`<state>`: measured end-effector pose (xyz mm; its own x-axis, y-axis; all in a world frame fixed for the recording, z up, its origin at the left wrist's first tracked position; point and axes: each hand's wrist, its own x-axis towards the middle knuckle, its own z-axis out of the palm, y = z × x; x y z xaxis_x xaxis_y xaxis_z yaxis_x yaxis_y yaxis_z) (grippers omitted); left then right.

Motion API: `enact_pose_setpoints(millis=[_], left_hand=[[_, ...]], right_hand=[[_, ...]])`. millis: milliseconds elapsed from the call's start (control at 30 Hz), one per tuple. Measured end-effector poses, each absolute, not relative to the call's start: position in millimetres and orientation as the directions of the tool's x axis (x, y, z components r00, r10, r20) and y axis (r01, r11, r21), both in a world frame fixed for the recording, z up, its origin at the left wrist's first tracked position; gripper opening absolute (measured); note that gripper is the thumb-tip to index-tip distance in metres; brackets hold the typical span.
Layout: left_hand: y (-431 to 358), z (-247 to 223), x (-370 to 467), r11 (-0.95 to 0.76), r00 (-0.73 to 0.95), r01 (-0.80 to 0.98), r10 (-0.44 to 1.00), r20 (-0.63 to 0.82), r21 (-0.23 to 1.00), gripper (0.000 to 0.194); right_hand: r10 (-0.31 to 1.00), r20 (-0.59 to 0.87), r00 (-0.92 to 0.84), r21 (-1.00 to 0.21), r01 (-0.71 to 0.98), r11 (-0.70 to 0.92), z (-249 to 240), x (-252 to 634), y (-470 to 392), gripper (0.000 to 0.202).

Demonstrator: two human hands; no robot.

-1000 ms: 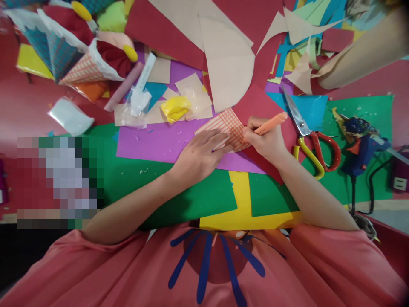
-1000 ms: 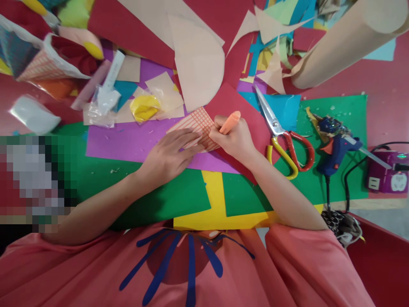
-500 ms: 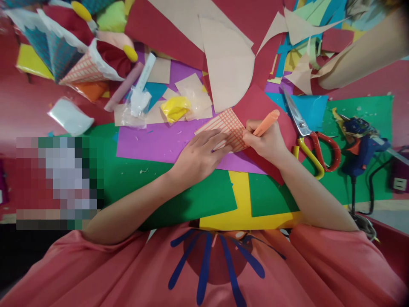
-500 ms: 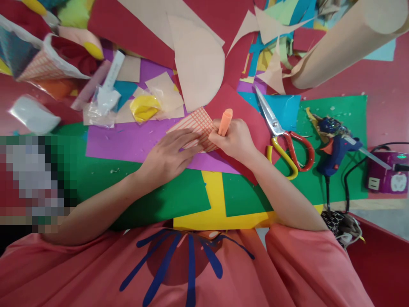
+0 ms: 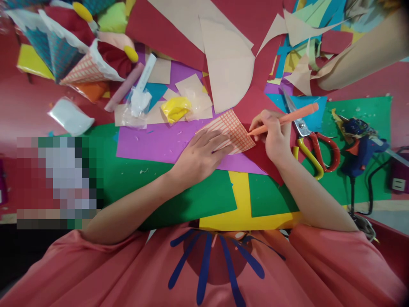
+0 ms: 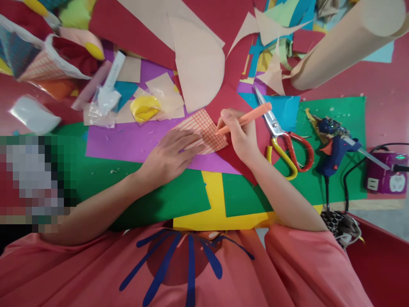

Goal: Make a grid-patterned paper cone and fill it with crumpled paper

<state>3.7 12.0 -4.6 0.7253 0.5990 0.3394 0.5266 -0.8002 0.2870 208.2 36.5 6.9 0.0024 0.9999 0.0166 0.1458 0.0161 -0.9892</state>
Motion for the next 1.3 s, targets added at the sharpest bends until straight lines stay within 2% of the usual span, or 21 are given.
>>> enact_pose_setpoints(millis=[200, 367, 800, 1300], left_hand=[[7.3, -4.0, 6.7, -0.878, 0.801, 0.425, 0.479, 0.361, 0.221, 0.025], [2.2, -4.8, 8.2, -0.922, 0.862, 0.32, 0.379, 0.336, 0.218, 0.029], [2.0, -5.5, 8.4, -0.921, 0.859, 0.319, 0.381, 0.342, 0.226, 0.029], [1.8, -5.8, 8.7, -0.91, 0.866, 0.326, 0.396, 0.305, 0.255, 0.031]], right_hand=[[0.997, 0.071, -0.024, -0.977, 0.201, 0.074, 6.4, 208.5, 35.0, 0.028], [0.993, 0.067, -0.102, -0.955, 0.281, 0.093, 8.2, 207.4, 33.7, 0.028], [0.989, 0.027, -0.142, -0.928, 0.364, 0.077, 7.2, 204.7, 35.4, 0.032], [0.986, 0.021, -0.166, -0.934, 0.347, 0.079, 4.9, 205.6, 36.9, 0.03]])
